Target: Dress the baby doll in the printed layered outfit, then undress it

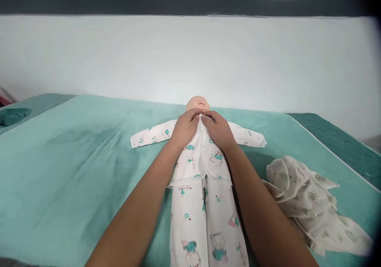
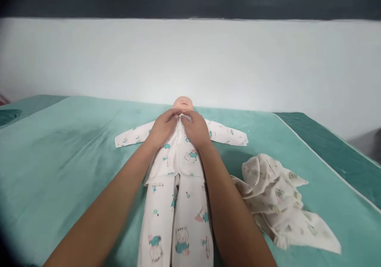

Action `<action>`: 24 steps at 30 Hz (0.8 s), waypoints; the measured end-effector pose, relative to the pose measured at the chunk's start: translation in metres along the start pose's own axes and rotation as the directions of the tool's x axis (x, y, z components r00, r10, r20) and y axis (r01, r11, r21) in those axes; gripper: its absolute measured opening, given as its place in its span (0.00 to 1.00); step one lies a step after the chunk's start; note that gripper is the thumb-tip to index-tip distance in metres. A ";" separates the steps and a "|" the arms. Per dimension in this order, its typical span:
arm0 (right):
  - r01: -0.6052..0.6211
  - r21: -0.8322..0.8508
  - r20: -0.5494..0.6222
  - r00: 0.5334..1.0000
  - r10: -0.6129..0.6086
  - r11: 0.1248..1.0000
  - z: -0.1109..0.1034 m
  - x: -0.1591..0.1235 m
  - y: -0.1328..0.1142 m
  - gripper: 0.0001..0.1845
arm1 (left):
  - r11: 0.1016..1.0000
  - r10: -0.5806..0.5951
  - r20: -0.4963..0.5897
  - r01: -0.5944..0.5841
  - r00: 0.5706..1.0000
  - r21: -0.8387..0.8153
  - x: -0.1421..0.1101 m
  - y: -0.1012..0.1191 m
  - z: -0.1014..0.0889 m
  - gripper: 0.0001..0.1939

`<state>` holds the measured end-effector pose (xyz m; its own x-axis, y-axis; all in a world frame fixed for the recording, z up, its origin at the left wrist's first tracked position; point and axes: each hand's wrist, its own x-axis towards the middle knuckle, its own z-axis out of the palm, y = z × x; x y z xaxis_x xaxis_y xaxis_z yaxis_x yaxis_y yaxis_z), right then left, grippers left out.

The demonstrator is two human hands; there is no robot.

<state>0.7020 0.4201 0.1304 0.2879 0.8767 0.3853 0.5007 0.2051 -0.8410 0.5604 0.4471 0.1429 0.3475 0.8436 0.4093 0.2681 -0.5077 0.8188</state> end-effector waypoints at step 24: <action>0.047 0.057 0.123 0.991 -0.053 0.997 -0.002 0.002 0.008 0.19 | 0.998 0.015 -0.084 -0.010 0.996 0.061 -0.003 -0.012 0.002 0.14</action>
<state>0.7081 0.4228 0.1252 0.1580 0.9115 0.3798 0.4664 0.2702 -0.8423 0.5581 0.4508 0.1310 0.2744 0.8476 0.4542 0.3194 -0.5259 0.7883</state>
